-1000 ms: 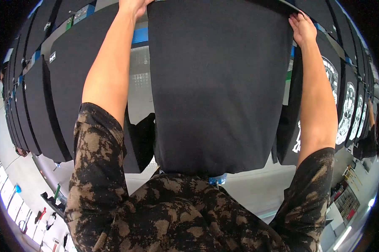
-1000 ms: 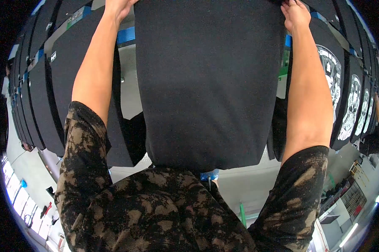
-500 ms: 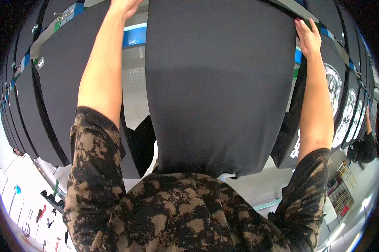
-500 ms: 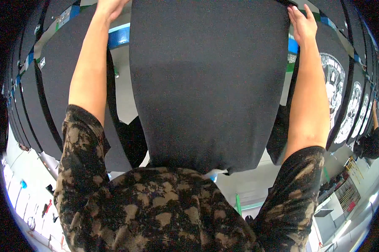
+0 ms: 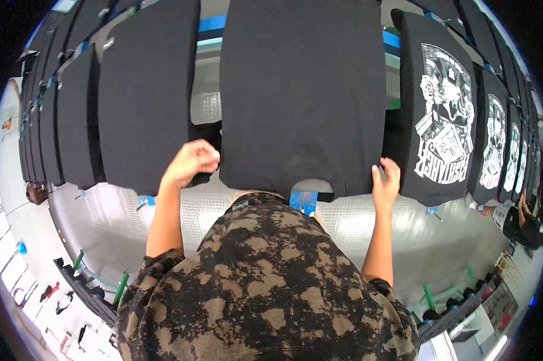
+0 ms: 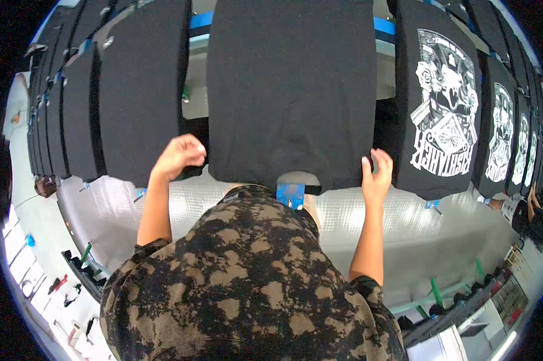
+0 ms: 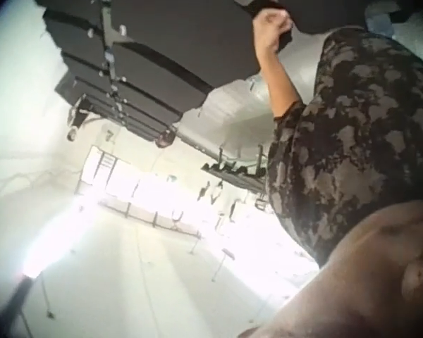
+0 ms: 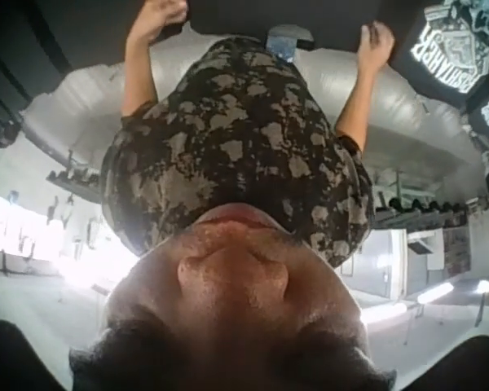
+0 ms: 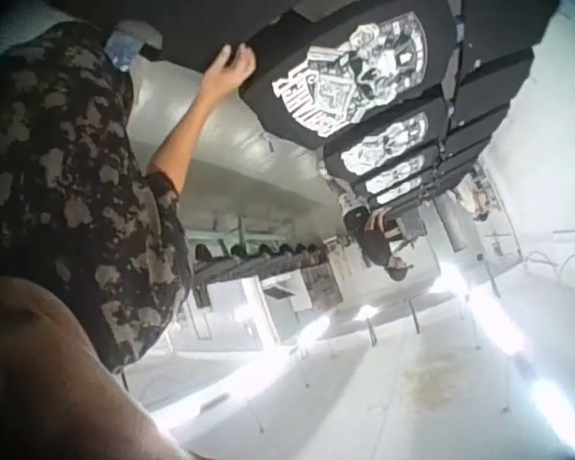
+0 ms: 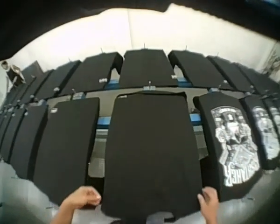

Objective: Positioning t-shirts on platens for screen printing.

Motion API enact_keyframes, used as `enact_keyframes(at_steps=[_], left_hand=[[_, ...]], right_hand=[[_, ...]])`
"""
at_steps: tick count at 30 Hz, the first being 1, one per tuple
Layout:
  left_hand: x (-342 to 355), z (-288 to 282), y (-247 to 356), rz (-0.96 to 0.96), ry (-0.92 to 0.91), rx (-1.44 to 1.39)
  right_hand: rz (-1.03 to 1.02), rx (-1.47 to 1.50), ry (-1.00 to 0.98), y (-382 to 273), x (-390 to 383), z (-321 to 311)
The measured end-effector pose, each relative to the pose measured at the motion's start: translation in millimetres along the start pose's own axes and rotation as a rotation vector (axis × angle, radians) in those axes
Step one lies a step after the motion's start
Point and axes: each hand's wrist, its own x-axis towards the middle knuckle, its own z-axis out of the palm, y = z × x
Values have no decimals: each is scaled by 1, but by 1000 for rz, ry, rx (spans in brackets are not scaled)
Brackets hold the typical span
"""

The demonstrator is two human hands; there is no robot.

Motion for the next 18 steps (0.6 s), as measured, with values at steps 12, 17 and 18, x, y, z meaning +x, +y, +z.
enact_keyframes(at_steps=[12,17,18], left_hand=[[-75,48,-121,19,156,172],[-112,46,-172,21,317,167],[-116,43,-196,15,408,109]], right_hand=[[126,281,50,-43,-49,-1],[49,585,-288,-65,-38,-16],[8,599,-353,-90,-36,-20]])
